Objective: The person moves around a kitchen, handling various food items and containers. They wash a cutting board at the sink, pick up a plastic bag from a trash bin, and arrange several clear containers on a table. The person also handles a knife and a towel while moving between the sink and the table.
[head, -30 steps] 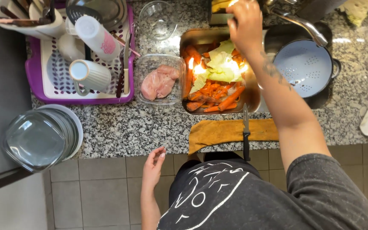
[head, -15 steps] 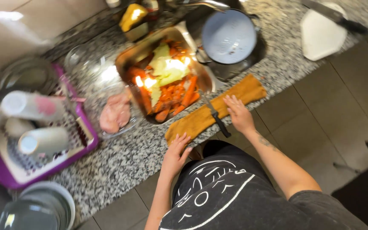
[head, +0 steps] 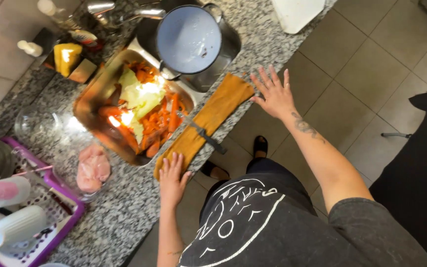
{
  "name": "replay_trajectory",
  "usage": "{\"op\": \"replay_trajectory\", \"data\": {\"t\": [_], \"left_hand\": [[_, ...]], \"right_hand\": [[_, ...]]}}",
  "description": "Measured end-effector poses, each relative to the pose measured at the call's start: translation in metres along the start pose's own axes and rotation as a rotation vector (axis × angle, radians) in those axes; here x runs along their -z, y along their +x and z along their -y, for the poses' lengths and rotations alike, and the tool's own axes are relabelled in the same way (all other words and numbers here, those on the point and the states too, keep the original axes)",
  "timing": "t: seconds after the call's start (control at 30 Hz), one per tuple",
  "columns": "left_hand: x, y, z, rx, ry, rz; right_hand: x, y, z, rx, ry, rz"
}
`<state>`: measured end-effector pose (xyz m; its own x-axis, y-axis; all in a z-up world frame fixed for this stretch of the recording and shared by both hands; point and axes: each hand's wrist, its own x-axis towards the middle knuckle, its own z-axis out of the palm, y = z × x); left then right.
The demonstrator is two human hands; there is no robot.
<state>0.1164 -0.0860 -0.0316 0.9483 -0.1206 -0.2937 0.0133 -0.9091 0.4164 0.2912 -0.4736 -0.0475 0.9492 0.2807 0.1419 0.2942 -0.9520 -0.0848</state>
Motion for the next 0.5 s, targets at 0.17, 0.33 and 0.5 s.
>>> {"op": "replay_trajectory", "data": {"t": [0.17,0.33,0.5], "left_hand": [[-0.010,0.019,-0.022,0.120,-0.111,-0.455],[0.015,0.041,-0.130,0.193,-0.384,-0.454],[0.010,0.068,-0.204,0.203,-0.406,-0.384]], "right_hand": [[0.054,0.002,-0.045,-0.004,0.097,0.040],[0.057,-0.027,-0.105,-0.070,0.200,0.040],[0.030,-0.045,-0.177,-0.231,0.328,0.079]]}}
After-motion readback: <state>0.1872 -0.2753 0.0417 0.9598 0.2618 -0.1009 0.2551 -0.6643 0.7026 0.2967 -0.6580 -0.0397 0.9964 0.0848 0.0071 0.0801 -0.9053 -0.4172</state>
